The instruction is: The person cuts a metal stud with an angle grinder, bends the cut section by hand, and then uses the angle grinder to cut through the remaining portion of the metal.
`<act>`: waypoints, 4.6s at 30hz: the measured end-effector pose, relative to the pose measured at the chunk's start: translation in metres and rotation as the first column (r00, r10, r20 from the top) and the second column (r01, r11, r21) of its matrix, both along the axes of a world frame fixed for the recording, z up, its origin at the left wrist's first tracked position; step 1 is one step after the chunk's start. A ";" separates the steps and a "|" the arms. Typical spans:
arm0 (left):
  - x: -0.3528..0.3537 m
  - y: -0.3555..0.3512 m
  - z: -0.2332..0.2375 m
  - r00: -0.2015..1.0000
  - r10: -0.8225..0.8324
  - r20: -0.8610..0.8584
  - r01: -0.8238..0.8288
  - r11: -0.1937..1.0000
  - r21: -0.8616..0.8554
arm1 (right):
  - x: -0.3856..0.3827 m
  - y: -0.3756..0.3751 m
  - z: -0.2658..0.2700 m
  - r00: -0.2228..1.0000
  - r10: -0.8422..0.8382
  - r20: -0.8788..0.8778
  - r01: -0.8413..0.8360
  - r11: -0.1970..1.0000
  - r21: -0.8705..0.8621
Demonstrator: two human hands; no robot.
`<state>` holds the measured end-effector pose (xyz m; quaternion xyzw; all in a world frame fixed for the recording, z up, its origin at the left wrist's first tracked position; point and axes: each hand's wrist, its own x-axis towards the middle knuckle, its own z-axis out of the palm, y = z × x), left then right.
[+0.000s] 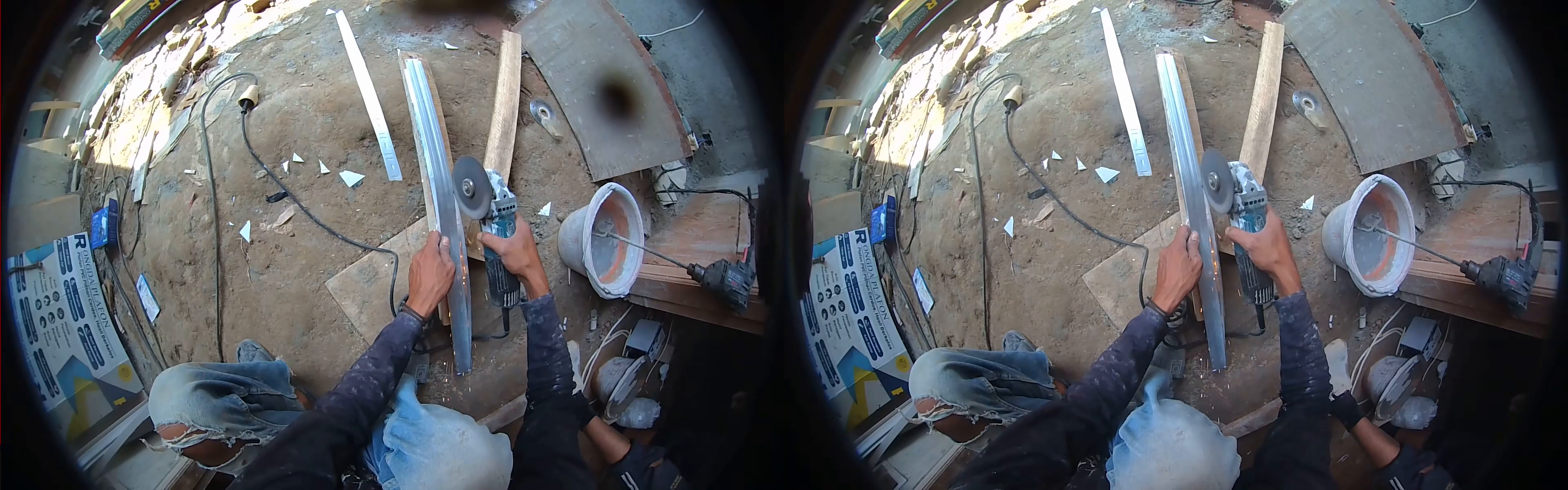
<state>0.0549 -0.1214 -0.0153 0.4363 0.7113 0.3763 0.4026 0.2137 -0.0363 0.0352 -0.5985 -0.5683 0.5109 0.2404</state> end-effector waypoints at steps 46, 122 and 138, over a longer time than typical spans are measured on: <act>0.000 0.002 0.005 1.000 -0.003 0.004 0.003 0.997 -0.075 | -0.009 0.023 -0.002 0.998 0.022 0.051 -0.025 0.997 0.072; -0.014 -0.021 0.020 0.981 -0.056 0.185 0.072 0.994 -0.081 | 0.012 0.036 0.020 0.997 -0.045 -0.061 0.048 0.998 0.034; -0.028 0.033 0.008 0.997 -0.011 0.076 0.008 0.999 0.039 | -0.006 0.014 0.006 1.000 0.021 0.014 -0.022 1.000 0.018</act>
